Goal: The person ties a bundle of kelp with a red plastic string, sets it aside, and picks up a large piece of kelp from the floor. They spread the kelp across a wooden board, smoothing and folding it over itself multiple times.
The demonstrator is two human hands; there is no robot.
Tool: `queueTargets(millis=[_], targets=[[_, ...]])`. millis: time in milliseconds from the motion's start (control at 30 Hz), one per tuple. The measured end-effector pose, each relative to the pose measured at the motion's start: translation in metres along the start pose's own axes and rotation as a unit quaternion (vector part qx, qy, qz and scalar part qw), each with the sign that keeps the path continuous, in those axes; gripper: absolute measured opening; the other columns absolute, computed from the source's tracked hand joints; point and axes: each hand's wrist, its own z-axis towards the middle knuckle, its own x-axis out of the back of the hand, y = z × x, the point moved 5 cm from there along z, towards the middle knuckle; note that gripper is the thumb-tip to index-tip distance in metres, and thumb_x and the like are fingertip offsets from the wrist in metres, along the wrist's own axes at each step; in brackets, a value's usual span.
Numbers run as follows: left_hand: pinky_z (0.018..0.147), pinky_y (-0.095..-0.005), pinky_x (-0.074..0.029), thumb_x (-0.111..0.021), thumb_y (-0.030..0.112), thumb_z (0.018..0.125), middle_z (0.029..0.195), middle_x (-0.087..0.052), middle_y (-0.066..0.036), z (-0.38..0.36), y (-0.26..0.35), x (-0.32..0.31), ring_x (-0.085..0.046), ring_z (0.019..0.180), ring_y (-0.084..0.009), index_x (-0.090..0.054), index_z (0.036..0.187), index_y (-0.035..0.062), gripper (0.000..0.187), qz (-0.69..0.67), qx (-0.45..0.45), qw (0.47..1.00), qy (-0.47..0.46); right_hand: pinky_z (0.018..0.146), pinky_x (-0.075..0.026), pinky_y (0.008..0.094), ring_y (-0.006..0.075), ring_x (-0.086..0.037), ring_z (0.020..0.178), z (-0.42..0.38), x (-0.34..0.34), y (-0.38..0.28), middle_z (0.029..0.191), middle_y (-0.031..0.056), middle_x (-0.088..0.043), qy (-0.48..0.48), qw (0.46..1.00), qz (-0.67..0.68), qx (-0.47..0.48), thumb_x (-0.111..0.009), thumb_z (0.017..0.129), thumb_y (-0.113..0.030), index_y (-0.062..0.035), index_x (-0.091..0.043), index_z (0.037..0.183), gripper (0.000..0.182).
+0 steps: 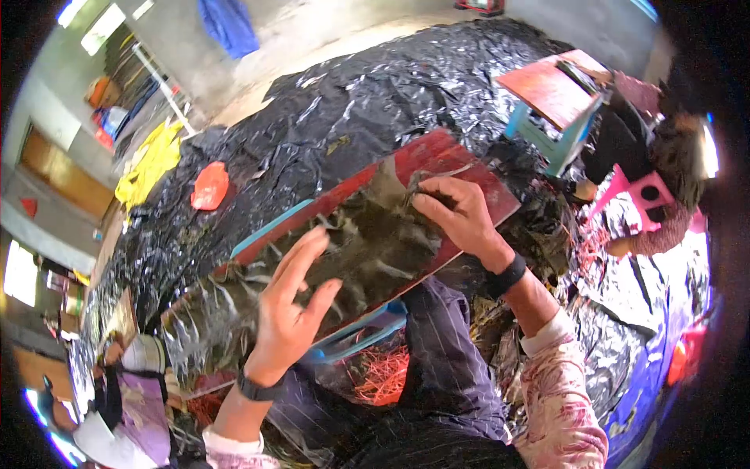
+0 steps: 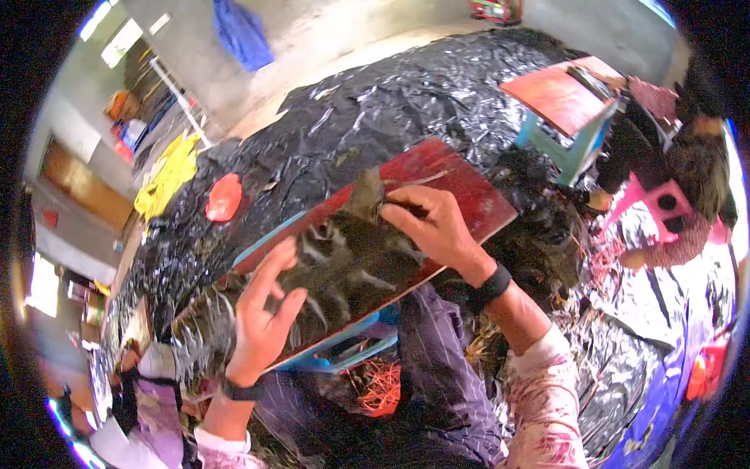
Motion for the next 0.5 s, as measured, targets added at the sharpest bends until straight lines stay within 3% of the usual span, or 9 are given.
queueTargets(millis=[67, 167, 233, 267, 333, 367, 400, 500], targets=[[0.073, -0.0270, -0.047, -0.070, 0.007, 0.084, 0.136, -0.055, -0.010, 0.009, -0.007, -0.011, -0.060, 0.106, -0.0177, -0.047, 0.139, 0.0059, 0.059, -0.034, 0.027, 0.999, 0.021, 0.068, -0.049, 0.0282, 0.0102, -0.061, 0.076, -0.004, -0.020, -0.015, 0.083, 0.0098, -0.068, -0.080, 0.997, 0.007, 0.024, -0.068, 0.088, -0.014, 0.0035, -0.066, 0.097, 0.020], [0.072, -0.0278, -0.047, -0.071, 0.007, 0.084, 0.122, -0.063, -0.010, 0.014, -0.019, -0.021, -0.060, 0.099, -0.0167, -0.055, 0.130, 0.0045, 0.049, -0.086, 0.038, 0.994, 0.054, 0.064, -0.049, 0.0282, 0.0104, -0.061, 0.072, -0.010, -0.043, -0.027, 0.079, 0.0097, -0.067, -0.138, 0.989, 0.043, 0.020, -0.068, 0.088, -0.014, 0.0028, -0.066, 0.095, 0.019], [0.069, -0.0218, -0.043, -0.068, 0.007, 0.086, 0.107, -0.066, -0.006, 0.013, -0.023, -0.028, -0.058, 0.086, -0.0115, -0.065, 0.112, 0.0036, 0.026, -0.026, -0.028, 0.999, 0.020, 0.060, -0.048, 0.0288, 0.0102, -0.058, 0.067, -0.015, -0.056, -0.026, 0.075, 0.0092, -0.064, -0.161, 0.983, 0.086, 0.002, -0.069, 0.088, -0.014, 0.0024, -0.066, 0.091, 0.017], [0.069, -0.0218, -0.043, -0.068, 0.007, 0.086, 0.107, -0.066, -0.006, 0.011, -0.025, -0.029, -0.058, 0.086, -0.0115, -0.065, 0.112, 0.0036, 0.026, -0.027, -0.025, 0.999, 0.018, 0.060, -0.048, 0.0288, 0.0102, -0.058, 0.067, -0.015, -0.058, -0.025, 0.075, 0.0092, -0.064, -0.162, 0.983, 0.088, -0.002, -0.069, 0.088, -0.014, 0.0024, -0.066, 0.091, 0.017], [0.068, -0.0213, -0.043, -0.067, 0.010, 0.089, 0.087, -0.065, -0.001, 0.009, -0.029, -0.028, -0.055, 0.077, -0.0066, -0.067, 0.096, 0.0007, 0.011, -0.061, 0.049, 0.996, 0.048, 0.058, -0.046, 0.0277, 0.0083, -0.055, 0.066, -0.015, -0.059, -0.029, 0.072, 0.0078, -0.062, -0.163, 0.985, 0.047, 0.032, -0.069, 0.088, -0.015, 0.0016, -0.065, 0.090, 0.017], [0.065, -0.0267, -0.047, -0.068, 0.006, 0.087, 0.080, -0.065, -0.005, 0.009, -0.032, -0.024, -0.059, 0.070, -0.0121, -0.065, 0.090, 0.0013, 0.006, -0.065, 0.101, 0.990, 0.072, 0.058, -0.046, 0.0277, 0.0083, -0.055, 0.066, -0.015, -0.057, -0.031, 0.072, 0.0078, -0.062, -0.164, 0.985, 0.048, 0.029, -0.069, 0.088, -0.015, 0.0016, -0.065, 0.090, 0.017], [0.060, -0.0235, -0.044, -0.066, 0.008, 0.090, 0.074, -0.060, 0.001, 0.010, -0.039, -0.019, -0.052, 0.066, -0.0057, -0.065, 0.090, 0.0013, 0.007, -0.113, 0.113, 0.983, 0.089, 0.058, -0.045, 0.0269, 0.0068, -0.054, 0.067, -0.016, -0.052, -0.031, 0.072, 0.0055, -0.062, -0.157, 0.987, 0.044, 0.002, -0.069, 0.088, -0.015, 0.0015, -0.065, 0.089, 0.017], [0.061, -0.0206, -0.041, -0.064, 0.010, 0.093, 0.076, -0.056, 0.005, 0.010, -0.039, -0.021, -0.046, 0.070, -0.0017, -0.065, 0.095, 0.0015, 0.009, -0.098, 0.123, 0.986, 0.056, 0.058, -0.044, 0.0254, 0.0044, -0.052, 0.069, -0.020, -0.051, -0.021, 0.072, 0.0004, -0.061, -0.142, 0.985, 0.086, -0.055, -0.068, 0.090, -0.015, 0.0010, -0.065, 0.089, 0.017]])
